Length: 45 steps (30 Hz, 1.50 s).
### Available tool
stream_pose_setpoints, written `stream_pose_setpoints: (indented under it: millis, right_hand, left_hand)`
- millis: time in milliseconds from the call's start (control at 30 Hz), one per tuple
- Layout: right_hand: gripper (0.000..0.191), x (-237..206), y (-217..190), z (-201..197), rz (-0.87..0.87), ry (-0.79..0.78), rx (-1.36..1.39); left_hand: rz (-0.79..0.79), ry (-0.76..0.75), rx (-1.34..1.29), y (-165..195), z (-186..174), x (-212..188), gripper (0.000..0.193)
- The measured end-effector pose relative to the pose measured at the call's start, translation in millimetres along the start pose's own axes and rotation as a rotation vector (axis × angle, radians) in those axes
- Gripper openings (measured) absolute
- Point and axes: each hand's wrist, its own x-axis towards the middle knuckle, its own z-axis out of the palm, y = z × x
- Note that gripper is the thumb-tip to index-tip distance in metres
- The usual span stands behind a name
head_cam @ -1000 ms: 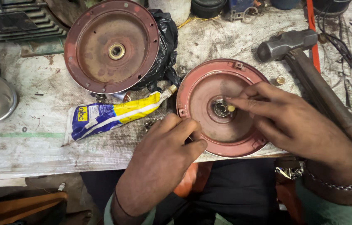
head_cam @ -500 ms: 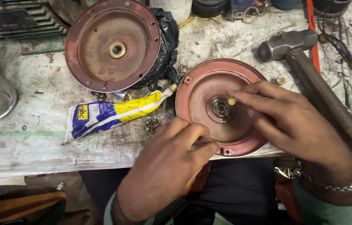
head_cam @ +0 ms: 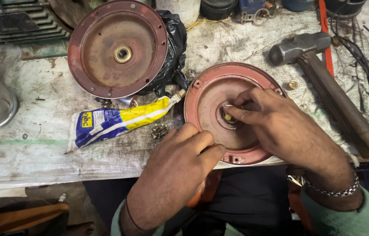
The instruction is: The person installs a bearing into a circular metal housing by tapping it with a hammer, then uses pliers to remove a retaining clip. They apply lubricant and grease to the bearing and spread it evenly with their fingers.
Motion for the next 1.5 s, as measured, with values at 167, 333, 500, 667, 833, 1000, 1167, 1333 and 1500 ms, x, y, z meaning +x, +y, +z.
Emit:
stream_pose_setpoints:
  millis: [167,333,500,667,833,1000,1167,1333,1500]
  right_hand:
    - [0.052,2,-1,2,-0.003,-0.01,-0.045]
    - [0.054,0,-1,3,-0.009,0.016,-0.054]
    - [0.054,2,-1,3,0.0,-0.049,-0.086]
    - [0.065,2,-9,-2,0.106,-0.205,-0.176]
    - [0.084,-5,-18,3,0.076,-0.113,-0.261]
    - [0.105,-17,-11,12,-0.047,-0.009,-0.349]
    - [0.113,-20,-1,7,-0.144,-0.028,-0.459]
    - [0.112,-14,4,-11,-0.048,-0.092,-0.131]
    - [0.114,-10,5,0,-0.095,-0.161,-0.129]
  left_hand:
    - [0.007,0.011,-0.001,-1,-2,-1,0.037]
    - [0.005,0.011,-0.003,-1,-2,-1,0.037]
    - [-0.001,0.012,-0.013,-1,-1,-1,0.035]
    - [0.001,0.01,0.029,-2,-3,0,0.033]
    - [-0.007,0.013,0.039,-5,-7,-1,0.033]
    - [-0.008,0.005,0.006,-8,-9,-2,0.029]
    - [0.015,0.036,-0.004,-9,-9,-2,0.03]
    - [0.023,0.08,-0.035,-7,-10,-7,0.03]
    - [0.037,0.095,-0.052,-8,-9,-6,0.03]
